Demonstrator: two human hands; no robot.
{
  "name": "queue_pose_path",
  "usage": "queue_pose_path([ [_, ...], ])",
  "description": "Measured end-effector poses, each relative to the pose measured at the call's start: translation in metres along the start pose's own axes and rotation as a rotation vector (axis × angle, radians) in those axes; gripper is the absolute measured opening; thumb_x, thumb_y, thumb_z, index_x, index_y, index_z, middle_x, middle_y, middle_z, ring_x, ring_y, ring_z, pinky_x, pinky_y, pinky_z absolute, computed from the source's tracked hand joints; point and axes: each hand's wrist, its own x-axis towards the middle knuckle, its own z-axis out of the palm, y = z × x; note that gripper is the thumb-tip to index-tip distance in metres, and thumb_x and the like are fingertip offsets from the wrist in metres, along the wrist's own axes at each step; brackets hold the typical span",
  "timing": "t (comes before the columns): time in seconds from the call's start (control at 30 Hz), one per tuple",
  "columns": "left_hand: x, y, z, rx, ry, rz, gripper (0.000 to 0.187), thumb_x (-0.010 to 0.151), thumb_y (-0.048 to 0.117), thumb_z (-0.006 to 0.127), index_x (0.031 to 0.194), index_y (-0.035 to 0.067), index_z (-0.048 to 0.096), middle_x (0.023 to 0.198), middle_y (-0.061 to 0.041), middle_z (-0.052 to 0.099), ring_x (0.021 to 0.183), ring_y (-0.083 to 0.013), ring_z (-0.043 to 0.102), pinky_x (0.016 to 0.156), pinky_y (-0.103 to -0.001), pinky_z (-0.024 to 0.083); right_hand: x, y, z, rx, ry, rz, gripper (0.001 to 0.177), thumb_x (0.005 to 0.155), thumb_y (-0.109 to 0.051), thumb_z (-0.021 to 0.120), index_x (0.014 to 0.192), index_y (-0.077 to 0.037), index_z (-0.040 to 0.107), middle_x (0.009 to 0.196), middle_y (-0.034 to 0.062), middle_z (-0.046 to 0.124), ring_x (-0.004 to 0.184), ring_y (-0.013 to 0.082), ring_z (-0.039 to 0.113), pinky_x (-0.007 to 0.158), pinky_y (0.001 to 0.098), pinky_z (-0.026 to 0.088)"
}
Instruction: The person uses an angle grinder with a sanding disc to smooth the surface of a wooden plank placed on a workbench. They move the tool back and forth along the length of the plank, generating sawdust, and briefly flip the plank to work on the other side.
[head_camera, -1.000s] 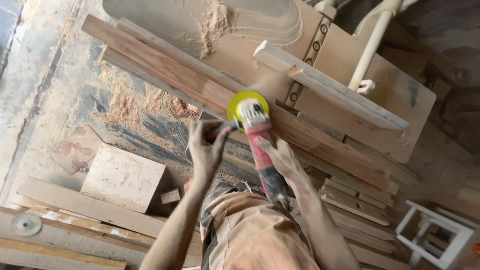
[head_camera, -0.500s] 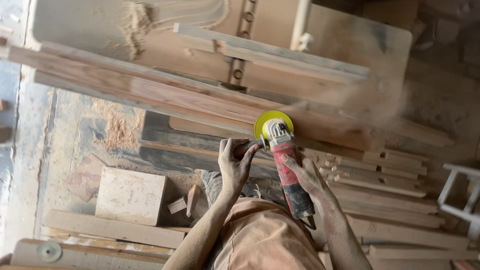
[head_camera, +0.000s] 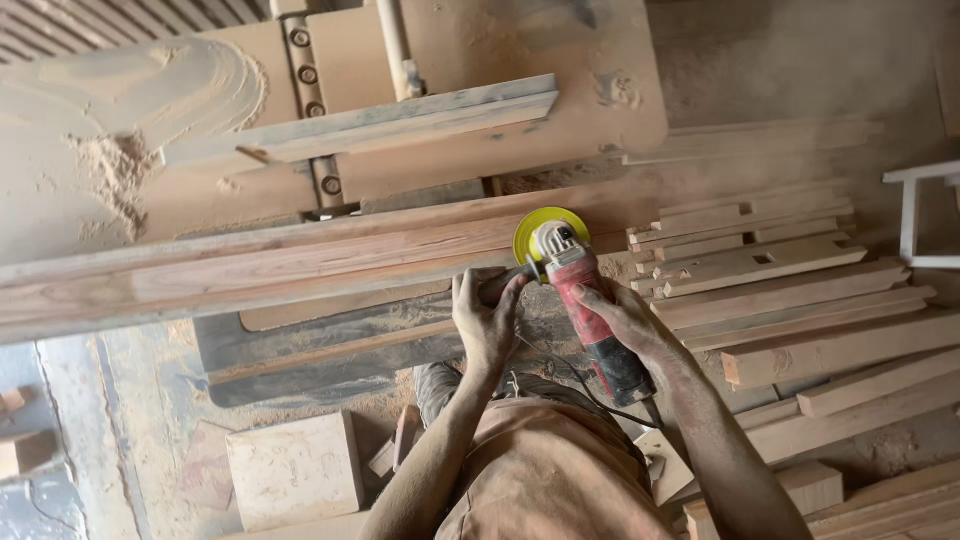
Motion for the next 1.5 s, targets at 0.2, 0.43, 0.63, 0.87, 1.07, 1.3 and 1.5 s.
queue_pose_path([
  [0.2, 0.002, 0.009, 0.053, -0.054, -0.106, 0.018, 0.033, 0.087, 0.019, 0.085, 0.104, -0.001, 0.065, 0.112, -0.014, 0.062, 0.092, -0.0205, 0.076, 0.079, -0.030, 0.065, -0.005, 0.030, -0.044, 0.176, 0.076, 0.020, 0.074, 0.088, -0.055, 0.066, 0.136, 0.001, 0.059, 0.095, 0.0142, 0.072, 0.077, 0.0198, 0.073, 0.067, 0.0369, 0.065],
  [0.43, 0.003, 0.011, 0.103, -0.010, -0.218, 0.008, 0.035, 0.085, 0.022, 0.086, 0.103, 0.000, 0.066, 0.109, -0.014, 0.062, 0.088, -0.0211, 0.073, 0.076, -0.031, 0.063, -0.019, 0.043, -0.083, 0.345, 0.174, 0.093, 0.069, 0.090, -0.051, 0.067, 0.134, 0.002, 0.059, 0.092, 0.0139, 0.069, 0.071, 0.0214, 0.070, 0.064, 0.0394, 0.063],
  [0.63, 0.012, 0.000, 0.165, 0.038, -0.287, 0.069, 0.040, 0.084, 0.029, 0.088, 0.104, 0.001, 0.068, 0.106, -0.014, 0.065, 0.091, -0.0249, 0.069, 0.078, -0.036, 0.061, -0.039, 0.037, -0.120, 0.273, 0.229, 0.142, 0.076, 0.092, -0.056, 0.056, 0.141, 0.002, 0.049, 0.097, 0.0236, 0.071, 0.073, 0.0315, 0.073, 0.067, 0.0480, 0.064],
  [0.87, 0.016, -0.007, 0.170, 0.039, -0.339, -0.064, 0.041, 0.085, 0.032, 0.084, 0.107, 0.004, 0.065, 0.109, -0.012, 0.065, 0.092, -0.0203, 0.070, 0.082, -0.033, 0.064, -0.029, 0.042, -0.129, 0.173, 0.267, 0.109, 0.076, 0.092, -0.055, 0.056, 0.143, 0.001, 0.050, 0.103, 0.0223, 0.072, 0.082, 0.0302, 0.075, 0.073, 0.0483, 0.065],
  [1.07, 0.017, 0.000, 0.108, -0.008, -0.187, -0.044, 0.038, 0.085, 0.029, 0.084, 0.104, 0.003, 0.064, 0.110, -0.013, 0.063, 0.091, -0.0200, 0.072, 0.079, -0.031, 0.065, -0.005, 0.021, -0.097, 0.044, 0.137, 0.076, 0.076, 0.087, -0.063, 0.057, 0.137, -0.005, 0.054, 0.097, 0.0167, 0.074, 0.077, 0.0295, 0.074, 0.071, 0.0439, 0.065],
  [1.3, 0.018, -0.002, 0.027, -0.102, 0.049, -0.021, 0.035, 0.083, 0.023, 0.087, 0.099, 0.002, 0.064, 0.107, -0.012, 0.064, 0.090, -0.0198, 0.073, 0.079, -0.032, 0.063, 0.002, -0.026, -0.020, 0.022, 0.050, 0.011, 0.061, 0.087, -0.059, 0.065, 0.119, -0.007, 0.062, 0.087, 0.0054, 0.067, 0.075, 0.0158, 0.069, 0.068, 0.0366, 0.061],
  [1.5, 0.027, -0.006, -0.052, -0.092, 0.176, -0.065, 0.034, 0.083, 0.020, 0.089, 0.099, 0.002, 0.065, 0.106, -0.012, 0.065, 0.090, -0.0203, 0.073, 0.079, -0.032, 0.061, 0.022, -0.056, 0.048, -0.075, -0.011, 0.014, 0.057, 0.089, -0.058, 0.069, 0.103, -0.003, 0.068, 0.082, 0.0037, 0.067, 0.070, 0.0144, 0.065, 0.062, 0.0334, 0.056],
])
